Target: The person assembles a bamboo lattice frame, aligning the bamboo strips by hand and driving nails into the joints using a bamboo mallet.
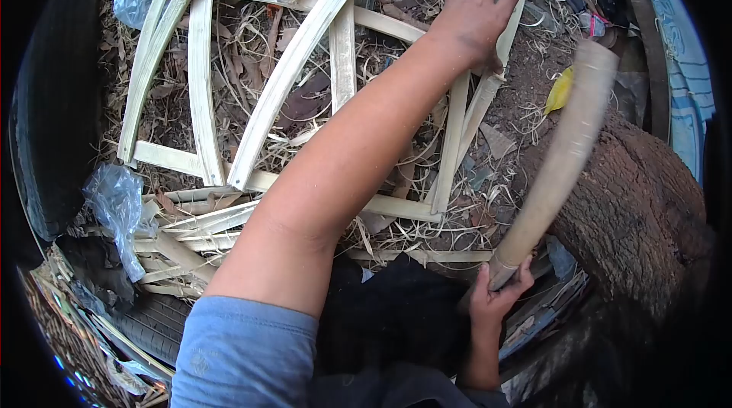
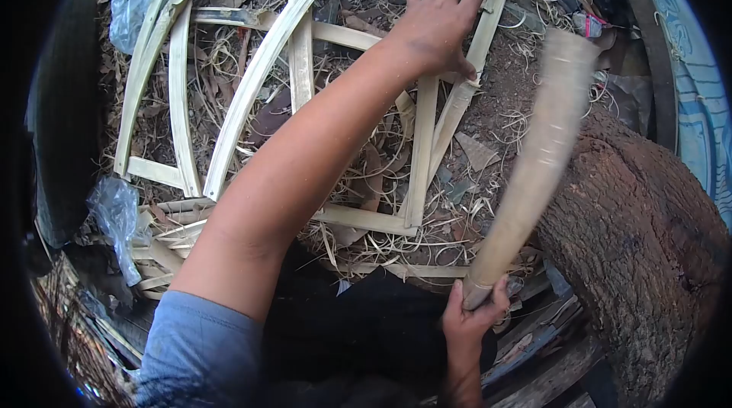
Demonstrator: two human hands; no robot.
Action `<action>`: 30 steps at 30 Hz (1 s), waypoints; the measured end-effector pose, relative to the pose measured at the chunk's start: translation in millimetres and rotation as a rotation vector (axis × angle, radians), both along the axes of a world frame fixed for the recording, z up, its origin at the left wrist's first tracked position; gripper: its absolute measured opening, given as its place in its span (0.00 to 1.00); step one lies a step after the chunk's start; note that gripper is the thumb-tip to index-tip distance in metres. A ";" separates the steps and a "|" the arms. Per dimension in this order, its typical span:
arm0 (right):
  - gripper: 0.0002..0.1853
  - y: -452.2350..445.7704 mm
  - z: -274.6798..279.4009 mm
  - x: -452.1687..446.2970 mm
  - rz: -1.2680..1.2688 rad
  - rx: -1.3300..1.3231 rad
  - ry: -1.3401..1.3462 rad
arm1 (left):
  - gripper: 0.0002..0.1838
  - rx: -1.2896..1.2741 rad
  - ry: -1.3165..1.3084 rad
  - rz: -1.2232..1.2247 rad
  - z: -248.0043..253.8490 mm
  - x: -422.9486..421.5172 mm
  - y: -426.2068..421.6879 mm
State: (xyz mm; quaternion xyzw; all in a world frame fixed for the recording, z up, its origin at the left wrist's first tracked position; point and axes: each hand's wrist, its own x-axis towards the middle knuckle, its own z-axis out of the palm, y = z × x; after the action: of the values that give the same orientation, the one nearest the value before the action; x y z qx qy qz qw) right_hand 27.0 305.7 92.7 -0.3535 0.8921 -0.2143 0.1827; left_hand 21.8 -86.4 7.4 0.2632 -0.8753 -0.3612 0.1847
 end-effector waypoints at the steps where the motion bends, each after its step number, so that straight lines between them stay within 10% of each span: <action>1: 0.36 -3.6 -0.1 -3.9 0.137 0.197 0.093 | 0.75 -0.033 -0.058 0.019 -1.6 -5.0 -1.6; 3: 0.37 -6.8 -7.8 -3.8 0.086 0.199 0.020 | 0.75 -0.082 -0.107 0.038 -1.5 -15.5 -6.5; 5: 0.35 -1.9 -8.7 6.2 -0.013 -0.372 -0.072 | 0.72 -0.038 -0.068 0.040 -10.7 -16.3 -4.8; 9: 0.37 -11.3 0.6 -7.6 0.080 0.163 0.021 | 0.62 -0.134 -0.004 0.159 -9.1 -6.8 3.7; 13: 0.35 11.2 -11.9 -1.6 0.001 -0.231 0.023 | 0.60 -0.555 -0.125 0.501 -49.4 -33.8 7.6; 18: 0.34 -3.4 -6.5 -3.8 -0.153 -0.232 -0.011 | 0.55 -0.408 -0.227 0.426 -41.9 -28.3 13.3; 23: 0.37 -4.3 -3.3 -7.7 0.061 0.162 0.010 | 0.50 -0.743 -0.384 0.671 -44.6 -36.6 10.4; 25: 0.37 8.5 -15.4 0.0 -0.074 -0.261 0.068 | 0.47 -0.218 -0.141 0.339 -31.3 -21.9 8.9; 30: 0.37 7.0 -0.7 -6.6 -0.014 0.018 -0.046 | 0.47 -0.172 -0.114 0.335 -27.7 -21.0 -1.2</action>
State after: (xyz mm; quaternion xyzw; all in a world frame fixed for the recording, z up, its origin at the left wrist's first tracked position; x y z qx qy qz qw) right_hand 20.4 312.7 91.9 -0.3404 0.8920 -0.2155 0.2051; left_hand 0.8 -87.6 -20.2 0.4085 -0.8559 -0.2338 0.2141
